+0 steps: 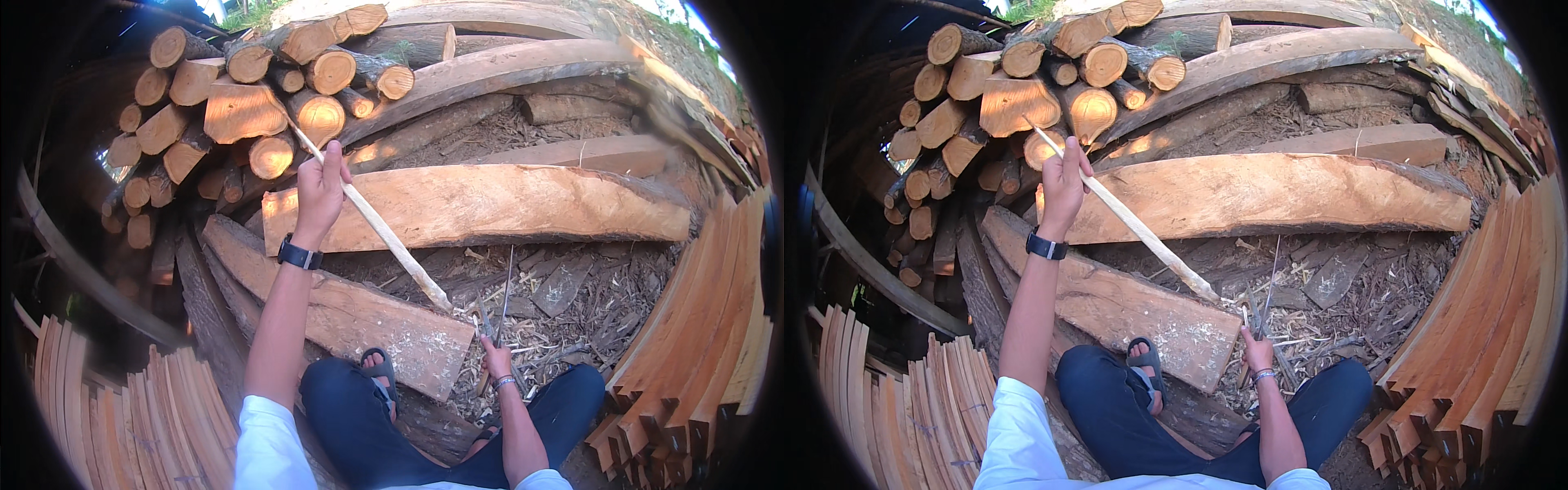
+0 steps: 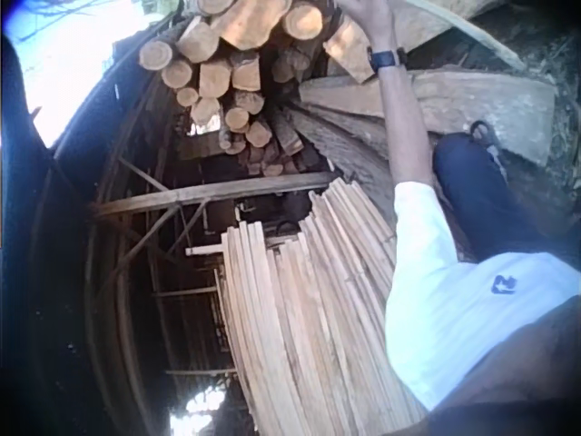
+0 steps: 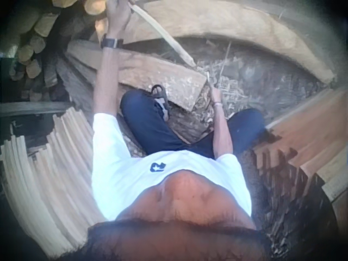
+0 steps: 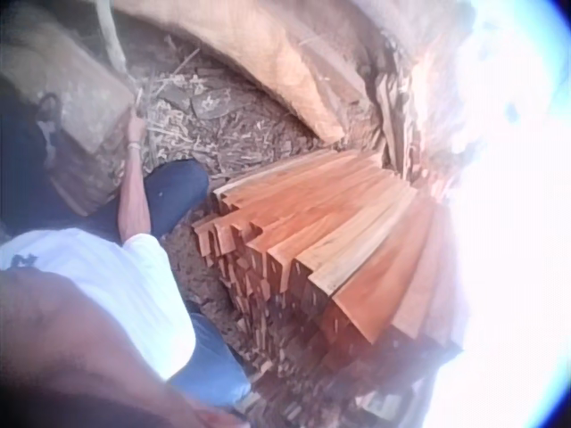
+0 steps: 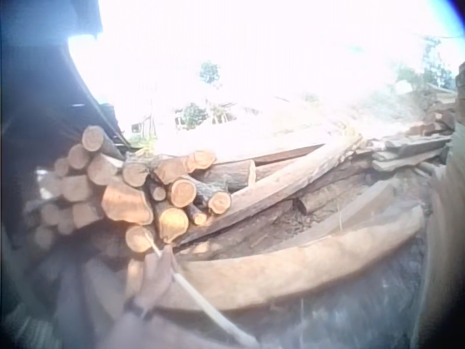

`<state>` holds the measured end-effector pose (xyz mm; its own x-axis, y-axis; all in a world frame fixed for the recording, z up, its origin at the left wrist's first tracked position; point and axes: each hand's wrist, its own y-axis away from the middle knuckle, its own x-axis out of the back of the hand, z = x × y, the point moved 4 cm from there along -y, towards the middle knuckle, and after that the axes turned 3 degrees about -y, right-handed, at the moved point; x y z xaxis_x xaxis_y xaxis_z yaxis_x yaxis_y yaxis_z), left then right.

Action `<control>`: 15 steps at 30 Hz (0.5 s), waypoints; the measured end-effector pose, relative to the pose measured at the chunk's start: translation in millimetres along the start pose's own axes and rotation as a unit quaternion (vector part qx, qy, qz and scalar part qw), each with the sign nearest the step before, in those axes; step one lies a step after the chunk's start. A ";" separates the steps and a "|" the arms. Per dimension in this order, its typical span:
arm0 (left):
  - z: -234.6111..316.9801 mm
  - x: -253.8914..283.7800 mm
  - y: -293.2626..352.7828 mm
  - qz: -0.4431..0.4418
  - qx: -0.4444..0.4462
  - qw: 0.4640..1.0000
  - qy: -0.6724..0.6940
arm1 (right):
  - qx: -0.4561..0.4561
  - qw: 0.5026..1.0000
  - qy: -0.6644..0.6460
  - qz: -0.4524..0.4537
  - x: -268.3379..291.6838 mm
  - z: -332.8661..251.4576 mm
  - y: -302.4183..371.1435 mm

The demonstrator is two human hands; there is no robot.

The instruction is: The person uses a long blade with handles to shave and smooth a thin piece of wood, turning the wood over and working on different sections while sitting among wood piles.

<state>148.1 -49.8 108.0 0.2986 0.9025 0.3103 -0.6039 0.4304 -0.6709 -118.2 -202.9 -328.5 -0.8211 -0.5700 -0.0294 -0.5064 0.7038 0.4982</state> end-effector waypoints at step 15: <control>138.1 -74.1 -89.5 -0.192 0.056 0.961 0.189 | 0.091 0.951 -0.023 -0.295 -16.1 -63.9 81.3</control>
<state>77.9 -153.4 238.1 0.7498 0.6165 0.2403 -0.4643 0.7489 -0.4729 -129.3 -163.7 -232.2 -0.3891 -0.8719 -0.2972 -0.9159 0.3317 0.2259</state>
